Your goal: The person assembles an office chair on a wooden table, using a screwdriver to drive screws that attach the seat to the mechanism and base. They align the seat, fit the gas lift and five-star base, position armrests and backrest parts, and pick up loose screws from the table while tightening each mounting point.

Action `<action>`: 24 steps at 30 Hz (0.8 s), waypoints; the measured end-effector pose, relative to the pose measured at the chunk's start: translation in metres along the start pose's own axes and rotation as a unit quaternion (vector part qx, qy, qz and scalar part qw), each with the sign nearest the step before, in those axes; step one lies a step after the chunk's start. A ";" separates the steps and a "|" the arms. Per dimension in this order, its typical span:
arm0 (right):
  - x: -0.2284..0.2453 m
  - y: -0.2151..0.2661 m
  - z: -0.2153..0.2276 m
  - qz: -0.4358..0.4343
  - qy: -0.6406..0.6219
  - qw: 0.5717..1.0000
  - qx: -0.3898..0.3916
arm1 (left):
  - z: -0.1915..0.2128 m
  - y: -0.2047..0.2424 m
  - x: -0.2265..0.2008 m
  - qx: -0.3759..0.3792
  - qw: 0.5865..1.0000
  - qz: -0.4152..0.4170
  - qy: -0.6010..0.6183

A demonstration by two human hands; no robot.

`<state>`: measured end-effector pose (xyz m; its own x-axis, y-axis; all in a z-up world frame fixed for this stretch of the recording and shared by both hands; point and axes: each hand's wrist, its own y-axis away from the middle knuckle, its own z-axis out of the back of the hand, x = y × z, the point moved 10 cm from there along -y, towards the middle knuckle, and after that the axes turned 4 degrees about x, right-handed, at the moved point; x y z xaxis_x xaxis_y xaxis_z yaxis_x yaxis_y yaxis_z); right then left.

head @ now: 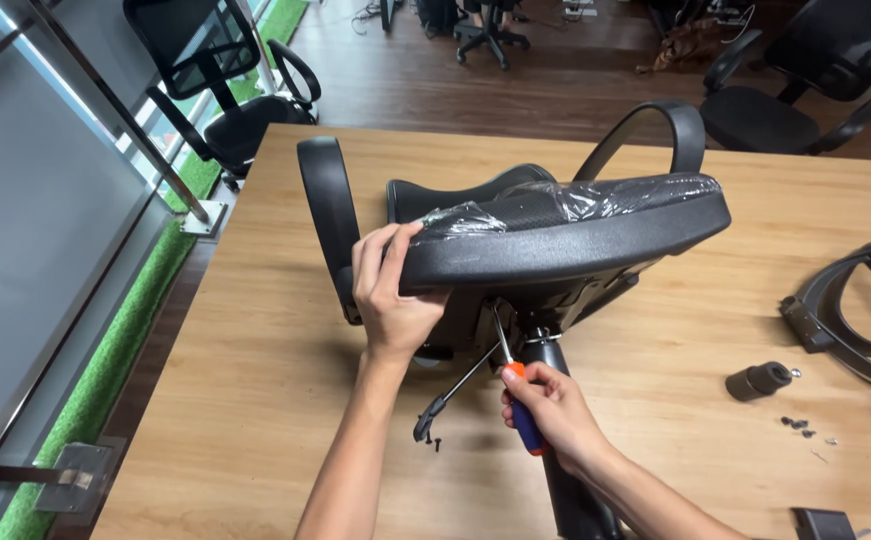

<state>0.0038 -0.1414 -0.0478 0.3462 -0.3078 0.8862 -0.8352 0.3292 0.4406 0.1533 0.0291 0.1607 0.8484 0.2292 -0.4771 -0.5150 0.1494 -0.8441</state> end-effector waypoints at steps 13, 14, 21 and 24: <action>-0.014 -0.002 -0.049 -0.076 -0.315 0.911 0.255 | -0.002 0.000 0.004 -0.001 1.000 0.015 0.008; -0.002 0.003 -0.052 -0.075 -0.313 0.912 0.255 | -0.003 0.000 0.004 -0.002 1.000 0.013 0.009; -0.016 0.001 -0.004 -0.136 -0.010 0.991 0.011 | -0.008 -0.006 -0.002 -0.004 1.000 0.005 0.007; -0.040 -0.010 -0.012 -0.155 -0.211 0.959 0.109 | -0.012 -0.007 -0.006 0.000 1.000 0.002 -0.003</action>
